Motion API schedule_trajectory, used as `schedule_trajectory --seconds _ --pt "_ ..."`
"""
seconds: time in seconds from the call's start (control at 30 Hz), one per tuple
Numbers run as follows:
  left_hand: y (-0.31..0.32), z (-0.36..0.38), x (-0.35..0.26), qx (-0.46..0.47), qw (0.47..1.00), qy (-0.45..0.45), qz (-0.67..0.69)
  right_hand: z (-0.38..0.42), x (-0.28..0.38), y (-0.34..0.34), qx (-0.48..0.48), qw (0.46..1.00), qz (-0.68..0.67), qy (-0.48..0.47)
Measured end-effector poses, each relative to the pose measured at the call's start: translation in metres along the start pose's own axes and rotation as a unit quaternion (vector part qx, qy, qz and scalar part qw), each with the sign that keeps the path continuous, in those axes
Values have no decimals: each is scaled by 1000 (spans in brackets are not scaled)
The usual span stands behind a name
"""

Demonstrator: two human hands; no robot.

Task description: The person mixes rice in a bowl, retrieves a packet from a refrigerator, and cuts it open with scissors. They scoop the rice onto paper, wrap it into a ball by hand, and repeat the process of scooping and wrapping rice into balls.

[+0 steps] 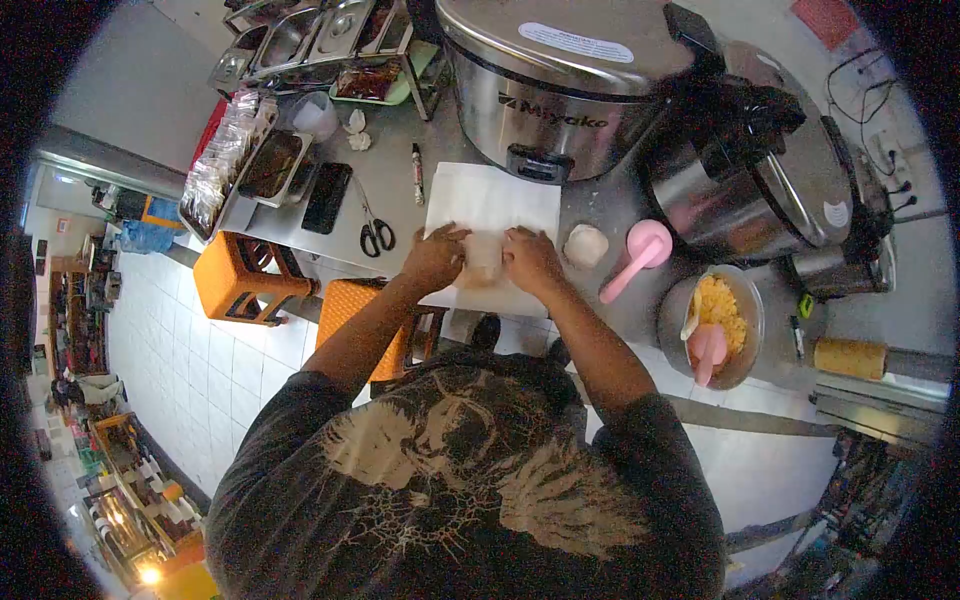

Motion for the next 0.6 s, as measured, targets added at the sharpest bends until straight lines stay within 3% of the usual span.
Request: schedule_trajectory --seconds 0.07,0.17,0.2,0.27,0.4,0.5,0.6 --pt "-17 -5 -8 -8 1000 -4 22 -1 -1 -25 -59 991 -102 59" --pt "-2 -16 18 -4 988 -127 93 -8 -21 -12 -48 983 -125 122" --pt "-5 -15 14 -19 991 -104 79 -8 -18 -14 -41 984 -121 123" --pt "-10 -10 4 -51 996 -59 50 -4 -3 -20 -20 995 -76 64" --pt "-6 16 -20 -162 986 36 -18 14 15 -17 -121 990 26 -74" --pt "5 30 -31 -150 984 82 -58 23 19 -7 -108 985 57 -126" --pt "17 31 -23 -72 985 101 -118 36 22 -6 -73 988 28 -134"
Point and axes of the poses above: each hand's wrist, its own z-axis away from the middle knuckle, its own y-axis out of the palm, x = y × z, the point moved 9 cm from there along -z, towards the middle knuckle, and after that the axes turned 8 degrees about x, right-handed, at the moved point
